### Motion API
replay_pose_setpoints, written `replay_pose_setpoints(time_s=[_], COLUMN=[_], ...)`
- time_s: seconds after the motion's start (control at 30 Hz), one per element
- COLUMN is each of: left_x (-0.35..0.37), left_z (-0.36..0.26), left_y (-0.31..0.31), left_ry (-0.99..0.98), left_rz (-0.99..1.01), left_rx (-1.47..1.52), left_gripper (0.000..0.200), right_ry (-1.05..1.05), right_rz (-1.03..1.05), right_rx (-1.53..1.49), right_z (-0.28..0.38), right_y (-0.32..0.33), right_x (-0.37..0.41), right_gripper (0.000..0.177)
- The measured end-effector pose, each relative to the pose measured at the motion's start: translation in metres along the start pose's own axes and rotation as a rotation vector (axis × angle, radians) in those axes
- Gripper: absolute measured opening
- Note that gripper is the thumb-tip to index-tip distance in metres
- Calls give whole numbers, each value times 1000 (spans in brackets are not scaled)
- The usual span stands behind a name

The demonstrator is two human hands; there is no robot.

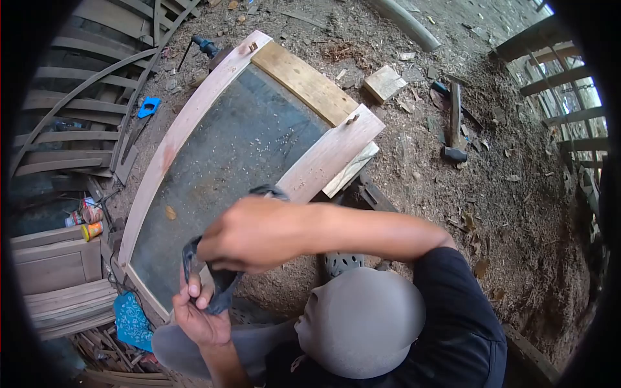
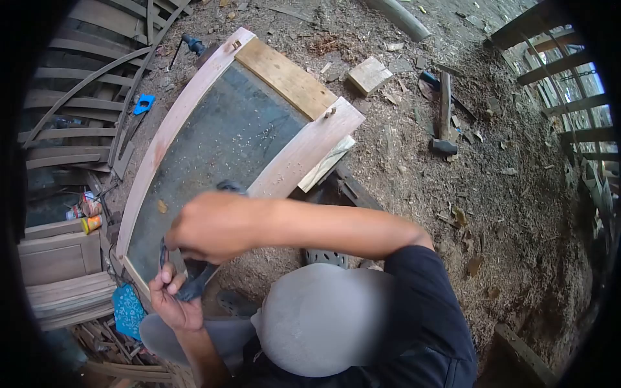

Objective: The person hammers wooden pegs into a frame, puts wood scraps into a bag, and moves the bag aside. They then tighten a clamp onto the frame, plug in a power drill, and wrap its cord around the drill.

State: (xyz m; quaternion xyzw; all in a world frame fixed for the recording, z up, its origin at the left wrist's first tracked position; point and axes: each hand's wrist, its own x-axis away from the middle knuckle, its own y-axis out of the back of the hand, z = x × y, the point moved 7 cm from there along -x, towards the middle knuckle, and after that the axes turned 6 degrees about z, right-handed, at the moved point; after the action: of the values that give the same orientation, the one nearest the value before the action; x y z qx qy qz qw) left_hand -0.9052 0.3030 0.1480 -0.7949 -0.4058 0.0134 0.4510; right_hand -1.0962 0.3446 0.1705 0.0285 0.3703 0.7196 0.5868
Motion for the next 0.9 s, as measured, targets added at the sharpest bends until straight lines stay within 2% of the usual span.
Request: replay_pose_setpoints(time_s=[0.03, 0.07, 0.1, 0.13, 0.17, 0.2, 0.23, 0.27, 0.3, 0.33, 0.4, 0.47, 0.53, 0.57, 0.6, 0.63, 0.67, 0.7, 0.73, 0.77, 0.83, 0.9], left_x=[2, 7, 11, 15, 17, 19, 26, 35, 39, 44, 47, 48, 46, 49, 53, 52, 61, 57, 52, 47, 38, 43], left_z=[-3, -6, -8, -11, -13, -11, -14, -16, -15, -15, -15, -17, -16, -18, -22, -21, -20, -22, -24, -20, -12, -30], left_y=[3, 10, 14, 16, 17, 18, 19, 31, 31, 30, 24, 28, 35, 42, 51, 56, 61, 62, 64, 67, 75, 86], left_ry=[-1, 10, 20, 16, 9, 56, 81, 122, 195, 269, 300, 284, 239, 226, 178, 87, 32, 38, 16, 56, 122, 193], left_rz=[5, -20, -50, -123, -140, -165, -209, -267, -253, -261, -219, -310, -392, -413, -420, -400, -338, -288, -236, -224, -201, -181], left_rx=[4, -24, -52, -100, -101, -121, -145, -294, -419, -445, -456, -484, -545, -590, -606, -414, -189, -175, -161, -142, -125, -77], left_gripper=[54, 55, 55, 58, 58, 60, 62, 72, 76, 79, 80, 79, 78, 77, 76, 72, 68, 46, 27, 19, 13, 14], right_ry=[28, -67, -303, -367, -658, -797, -1024, -1365, -1361, -1266, -929, -888, -1020, -1142, -1206, -1187, -1196, -1127, -1297, -1111, -1268, -1441], right_rz=[-204, -385, -477, -710, -843, -870, -730, -397, -206, 1, -316, -354, -490, -554, -587, -545, -586, -511, -414, -247, -73, -160], right_rx=[-164, -216, -475, -255, 94, 190, 690, 554, 561, 633, 575, 522, 532, 575, 539, 537, 222, 341, 78, 268, 413, 253], right_z=[-12, -37, -83, -134, -198, -233, -268, -285, -325, -393, -389, -411, -397, -362, -320, -279, -246, -222, -213, -183, -132, -67], right_y=[31, 66, 92, 123, 150, 165, 171, 168, 158, 138, 139, 138, 143, 152, 153, 151, 132, 119, 88, 70, 34, 7], right_x=[20, 50, 83, 130, 183, 226, 268, 294, 323, 372, 387, 334, 364, 408, 396, 386, 389, 394, 430, 429, 452, 463], right_gripper=[29, 30, 29, 28, 34, 49, 61, 70, 91, 90, 85, 85, 85, 85, 83, 82, 76, 72, 73, 80, 85, 88])
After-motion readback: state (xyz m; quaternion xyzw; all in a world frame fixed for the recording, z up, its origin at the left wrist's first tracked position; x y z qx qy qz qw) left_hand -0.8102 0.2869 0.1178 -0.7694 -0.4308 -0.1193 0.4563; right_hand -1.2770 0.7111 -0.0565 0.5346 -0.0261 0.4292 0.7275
